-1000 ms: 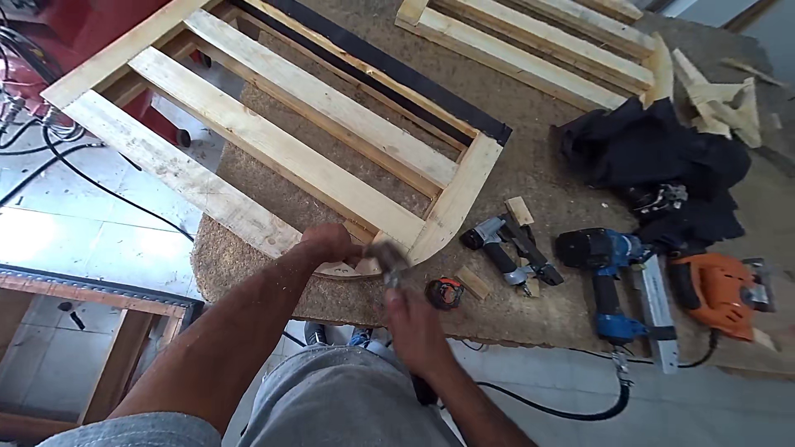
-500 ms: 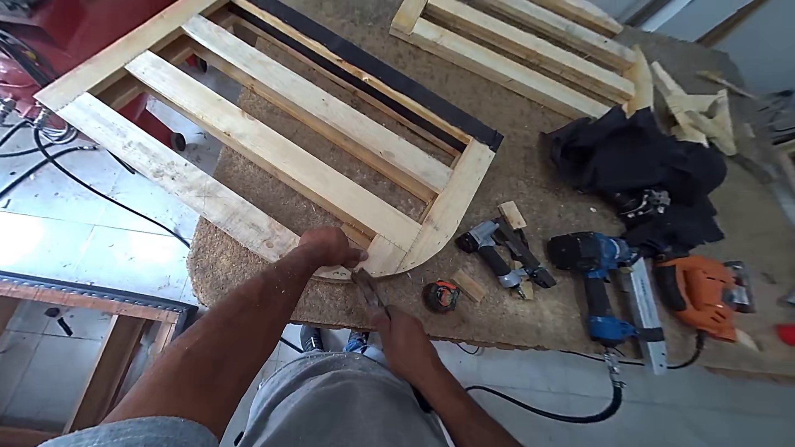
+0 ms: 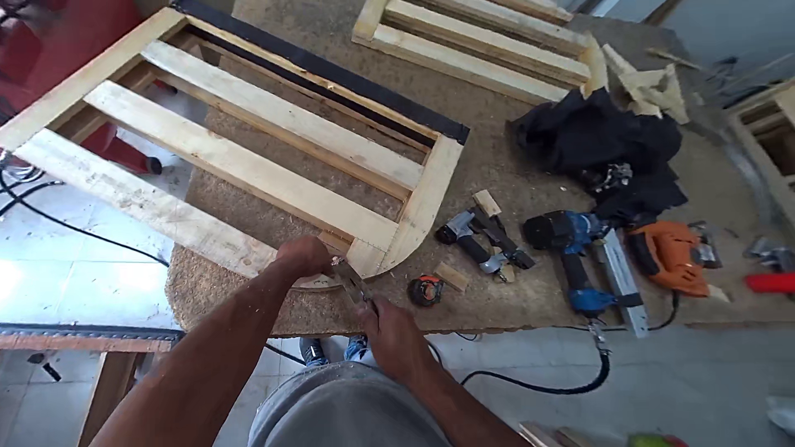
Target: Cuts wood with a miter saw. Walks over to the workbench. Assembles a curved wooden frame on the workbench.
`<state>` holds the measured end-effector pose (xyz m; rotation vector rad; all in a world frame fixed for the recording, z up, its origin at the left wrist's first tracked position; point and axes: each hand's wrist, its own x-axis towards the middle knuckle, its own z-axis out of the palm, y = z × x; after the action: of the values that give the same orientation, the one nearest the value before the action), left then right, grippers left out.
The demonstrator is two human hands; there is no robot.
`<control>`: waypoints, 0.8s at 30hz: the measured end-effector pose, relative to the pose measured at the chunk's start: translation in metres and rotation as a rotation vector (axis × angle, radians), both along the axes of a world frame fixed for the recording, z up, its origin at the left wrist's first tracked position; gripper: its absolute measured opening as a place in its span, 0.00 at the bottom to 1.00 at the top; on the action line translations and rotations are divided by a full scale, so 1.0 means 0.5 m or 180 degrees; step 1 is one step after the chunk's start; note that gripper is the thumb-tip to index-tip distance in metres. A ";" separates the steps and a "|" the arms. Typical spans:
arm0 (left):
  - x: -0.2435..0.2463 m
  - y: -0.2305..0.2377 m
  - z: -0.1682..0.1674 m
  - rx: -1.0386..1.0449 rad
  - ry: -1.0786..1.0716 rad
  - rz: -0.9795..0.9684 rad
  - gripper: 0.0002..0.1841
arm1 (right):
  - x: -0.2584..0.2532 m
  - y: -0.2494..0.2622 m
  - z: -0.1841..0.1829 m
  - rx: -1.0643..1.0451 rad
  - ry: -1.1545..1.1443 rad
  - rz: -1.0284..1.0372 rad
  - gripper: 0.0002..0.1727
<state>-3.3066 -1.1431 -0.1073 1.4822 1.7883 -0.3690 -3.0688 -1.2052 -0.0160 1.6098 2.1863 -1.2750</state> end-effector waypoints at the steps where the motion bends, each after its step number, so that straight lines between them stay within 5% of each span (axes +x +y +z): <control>1: -0.001 0.000 -0.005 0.0032 0.0022 -0.0015 0.35 | 0.008 -0.006 -0.016 0.0019 0.0137 -0.0043 0.33; 4: 0.002 -0.002 -0.001 -0.0074 -0.0011 0.0281 0.42 | 0.025 -0.006 -0.088 -0.0332 -0.0107 0.0102 0.35; 10: 0.008 -0.012 0.006 0.0008 0.0077 0.0171 0.39 | 0.074 0.023 -0.050 -0.0368 -0.0324 0.0264 0.39; 18: 0.000 -0.054 0.012 0.0205 -0.0016 -0.0544 0.26 | 0.409 0.020 -0.122 0.0486 -0.0646 -0.0530 0.40; 24: 0.015 -0.021 0.014 -0.0163 -0.0501 -0.0389 0.21 | 0.619 0.122 -0.172 0.1535 -0.1110 -0.0290 0.25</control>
<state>-3.2993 -1.1537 -0.1002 1.5448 1.5590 -0.3464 -2.7594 -1.1440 -0.1022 1.9334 2.3161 -0.4380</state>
